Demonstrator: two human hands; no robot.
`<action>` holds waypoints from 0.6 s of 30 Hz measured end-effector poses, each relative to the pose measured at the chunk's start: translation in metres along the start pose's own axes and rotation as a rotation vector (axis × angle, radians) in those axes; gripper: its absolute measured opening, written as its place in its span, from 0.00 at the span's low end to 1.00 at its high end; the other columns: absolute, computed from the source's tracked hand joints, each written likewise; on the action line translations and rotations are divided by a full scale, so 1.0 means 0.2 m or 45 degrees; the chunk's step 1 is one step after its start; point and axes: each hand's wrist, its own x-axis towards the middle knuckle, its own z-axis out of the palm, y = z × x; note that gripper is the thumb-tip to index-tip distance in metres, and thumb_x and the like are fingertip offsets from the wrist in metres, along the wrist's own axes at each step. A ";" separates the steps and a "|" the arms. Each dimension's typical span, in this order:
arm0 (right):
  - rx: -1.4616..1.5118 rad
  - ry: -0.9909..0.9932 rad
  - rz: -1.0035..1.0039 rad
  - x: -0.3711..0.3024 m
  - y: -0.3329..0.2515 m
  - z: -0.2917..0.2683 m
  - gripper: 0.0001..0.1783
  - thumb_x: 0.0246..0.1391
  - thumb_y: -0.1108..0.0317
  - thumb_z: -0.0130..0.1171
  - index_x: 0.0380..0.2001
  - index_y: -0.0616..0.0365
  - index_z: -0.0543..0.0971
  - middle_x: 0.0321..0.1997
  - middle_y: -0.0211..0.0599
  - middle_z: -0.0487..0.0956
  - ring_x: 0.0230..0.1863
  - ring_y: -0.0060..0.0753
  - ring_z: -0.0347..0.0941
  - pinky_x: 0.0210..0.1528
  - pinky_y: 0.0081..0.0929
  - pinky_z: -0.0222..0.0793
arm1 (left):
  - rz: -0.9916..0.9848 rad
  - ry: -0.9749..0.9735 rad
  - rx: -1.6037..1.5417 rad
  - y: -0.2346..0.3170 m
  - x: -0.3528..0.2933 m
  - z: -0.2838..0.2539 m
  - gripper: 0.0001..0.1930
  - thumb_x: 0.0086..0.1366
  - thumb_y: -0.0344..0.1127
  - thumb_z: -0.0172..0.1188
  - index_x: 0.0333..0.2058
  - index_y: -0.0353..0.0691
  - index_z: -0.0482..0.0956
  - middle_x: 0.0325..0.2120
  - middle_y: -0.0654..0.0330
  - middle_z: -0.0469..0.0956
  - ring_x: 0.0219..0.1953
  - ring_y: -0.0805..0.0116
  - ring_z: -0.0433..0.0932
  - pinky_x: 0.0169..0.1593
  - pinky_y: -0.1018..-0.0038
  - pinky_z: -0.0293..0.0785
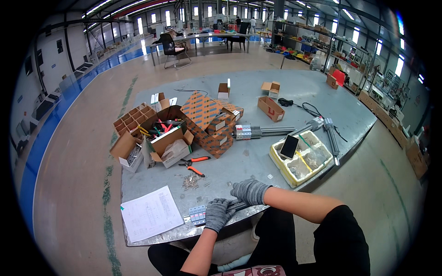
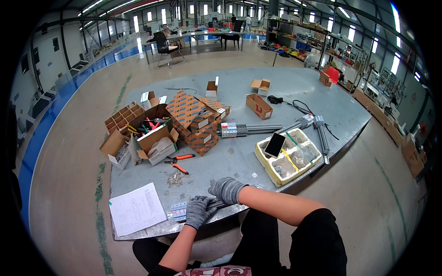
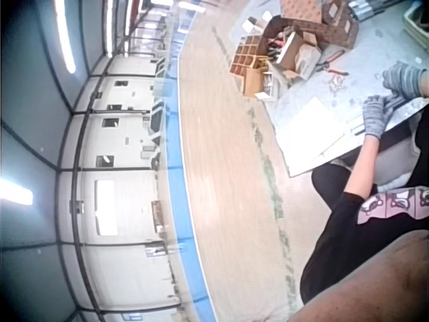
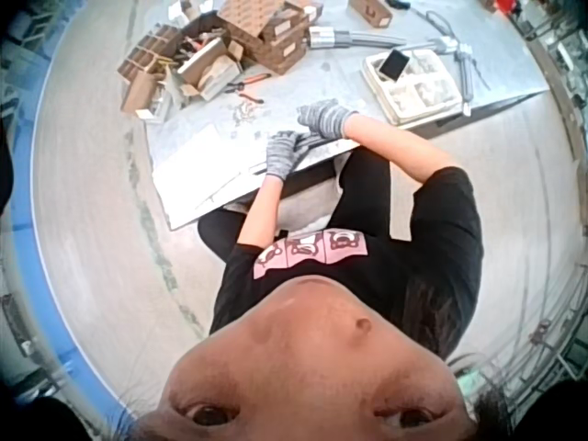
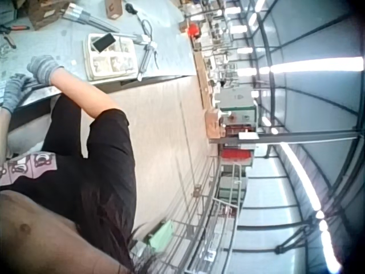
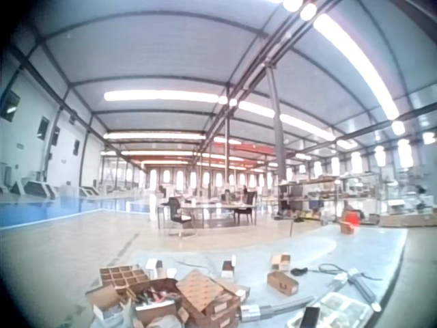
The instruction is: The person sits at a workbench and assembles small metal components onto a DIN rail using a screwdriver. They repeatedly pick up parts, align them on the rail, and tighten them, occasionally referring to a paper document.
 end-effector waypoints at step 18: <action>0.074 0.102 0.263 0.01 -0.05 0.06 0.15 0.51 0.68 0.56 0.41 0.62 0.80 0.34 0.52 0.83 0.38 0.53 0.81 0.40 0.47 0.77 | -0.015 0.014 -0.002 0.01 0.00 0.01 0.27 0.55 0.60 0.64 0.46 0.48 0.81 0.46 0.58 0.79 0.51 0.59 0.75 0.57 0.62 0.67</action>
